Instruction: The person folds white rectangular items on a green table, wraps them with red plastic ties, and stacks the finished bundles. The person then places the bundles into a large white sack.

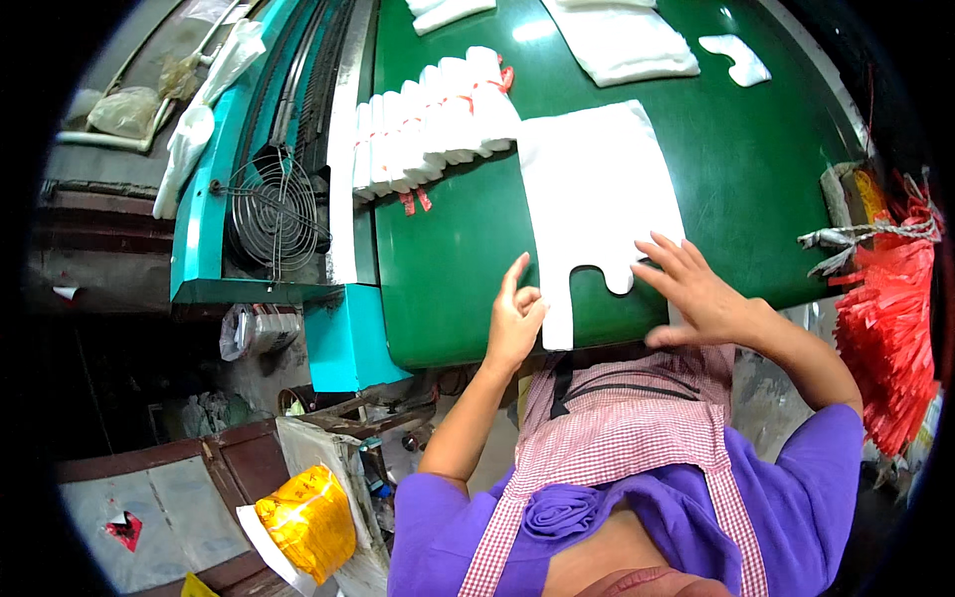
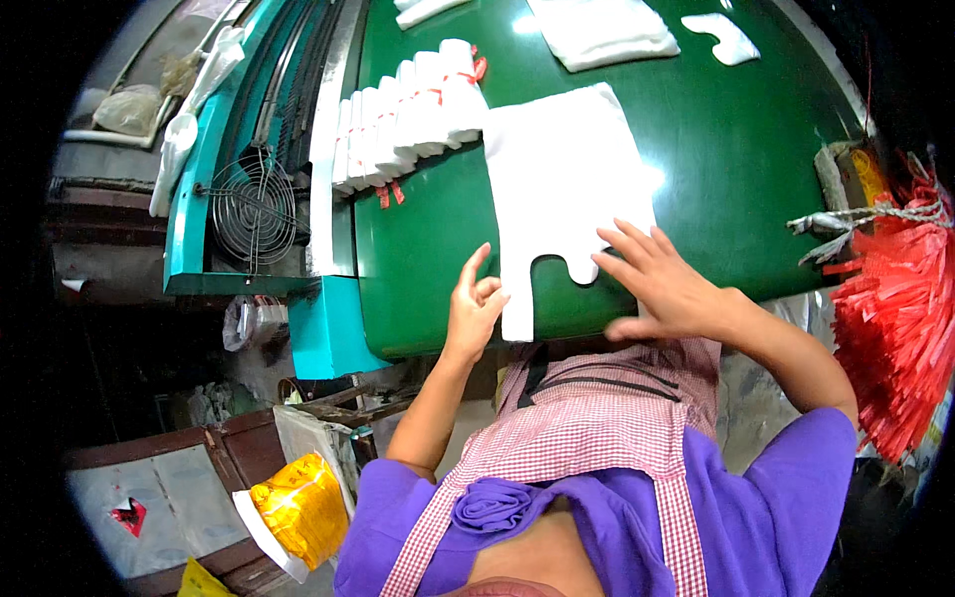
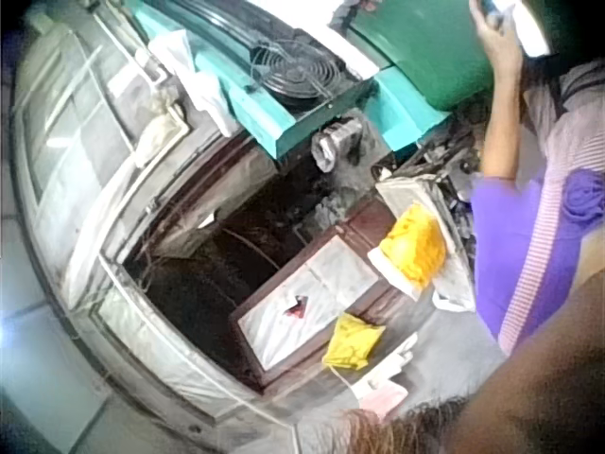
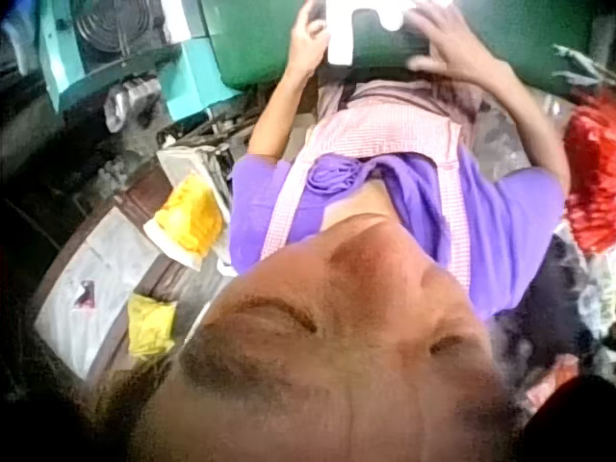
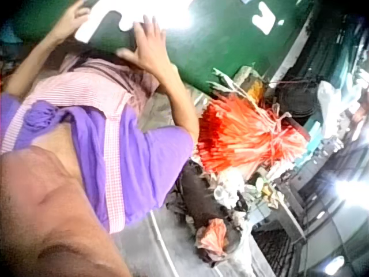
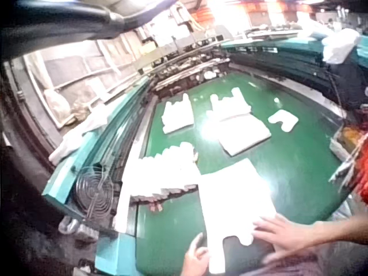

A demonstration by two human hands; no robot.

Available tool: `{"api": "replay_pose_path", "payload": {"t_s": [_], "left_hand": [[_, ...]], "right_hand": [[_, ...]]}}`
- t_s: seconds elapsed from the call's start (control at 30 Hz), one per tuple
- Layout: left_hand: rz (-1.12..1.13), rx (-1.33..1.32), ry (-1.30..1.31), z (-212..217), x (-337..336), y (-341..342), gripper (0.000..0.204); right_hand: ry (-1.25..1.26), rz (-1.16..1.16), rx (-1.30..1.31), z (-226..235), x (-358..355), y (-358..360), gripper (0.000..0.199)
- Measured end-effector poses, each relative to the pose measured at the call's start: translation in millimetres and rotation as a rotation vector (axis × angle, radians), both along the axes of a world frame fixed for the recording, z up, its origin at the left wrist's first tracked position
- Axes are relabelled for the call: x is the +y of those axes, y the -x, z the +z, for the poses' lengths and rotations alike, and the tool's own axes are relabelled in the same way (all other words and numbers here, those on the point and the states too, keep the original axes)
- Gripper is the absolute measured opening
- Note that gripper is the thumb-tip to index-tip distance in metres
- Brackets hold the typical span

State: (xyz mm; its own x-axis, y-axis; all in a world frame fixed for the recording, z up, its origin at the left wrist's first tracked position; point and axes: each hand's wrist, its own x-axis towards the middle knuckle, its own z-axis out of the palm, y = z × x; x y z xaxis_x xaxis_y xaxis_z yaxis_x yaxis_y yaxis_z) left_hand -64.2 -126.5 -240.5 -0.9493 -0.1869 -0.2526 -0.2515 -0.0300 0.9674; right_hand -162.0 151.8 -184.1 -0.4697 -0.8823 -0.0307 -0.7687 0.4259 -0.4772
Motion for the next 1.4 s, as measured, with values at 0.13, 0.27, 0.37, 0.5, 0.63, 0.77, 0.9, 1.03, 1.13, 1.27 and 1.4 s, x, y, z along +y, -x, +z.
{"api": "replay_pose_path", "payload": {"t_s": [0.13, 0.27, 0.37, 0.5, 0.63, 0.77, 0.9, 1.03, 1.13, 1.27, 1.4], "left_hand": [[-0.039, 0.019, -0.100, 6.1, -11.4, -18.7, 0.059], [-0.129, 0.155, 0.116, -3.1, -22.8, -37.5, 0.050], [-0.251, 0.456, 0.824, 16.5, -19.2, -28.5, 0.041], [-0.603, 0.668, 0.953, 17.4, -26.8, 6.7, 0.023], [-0.497, 0.381, 0.839, 22.9, -2.5, 55.3, 0.014], [-0.667, 0.066, 1.311, 34.2, 27.6, 79.5, 0.025], [-0.369, 0.879, 1.285, 9.4, 10.0, 32.4, 0.031], [-0.402, 0.846, 1.278, 2.1, 34.0, 15.6, 0.038], [-0.390, 0.717, 1.014, 2.5, 29.3, 46.4, 0.023], [-0.517, 0.030, 0.782, 24.1, 12.4, 97.8, 0.022], [-0.238, 0.706, 1.233, 8.3, 14.8, 89.3, 0.033]], "right_hand": [[-0.255, 0.049, 0.105, -19.3, 23.1, -1.8, 0.097], [-0.001, -0.041, 0.158, -42.6, 27.1, -6.6, 0.084], [0.249, -0.009, 0.176, -51.1, 43.6, -3.7, 0.057], [0.334, 0.041, 0.134, -37.2, 40.2, 2.2, 0.032], [0.468, -0.022, -0.126, -18.6, -0.7, 23.9, 0.021], [0.302, -0.326, -0.206, -39.5, -59.2, 34.6, 0.026], [0.116, -0.164, 0.144, -42.5, -68.4, 17.9, 0.016], [0.073, -0.080, 0.385, -57.9, -64.4, 24.1, 0.041], [-0.007, -0.287, 0.330, -49.6, -69.0, 53.4, 0.049], [0.294, -0.046, 0.104, -26.7, -68.1, 46.9, 0.053], [0.052, -0.125, 0.375, -48.3, -70.3, 36.7, 0.070]]}}
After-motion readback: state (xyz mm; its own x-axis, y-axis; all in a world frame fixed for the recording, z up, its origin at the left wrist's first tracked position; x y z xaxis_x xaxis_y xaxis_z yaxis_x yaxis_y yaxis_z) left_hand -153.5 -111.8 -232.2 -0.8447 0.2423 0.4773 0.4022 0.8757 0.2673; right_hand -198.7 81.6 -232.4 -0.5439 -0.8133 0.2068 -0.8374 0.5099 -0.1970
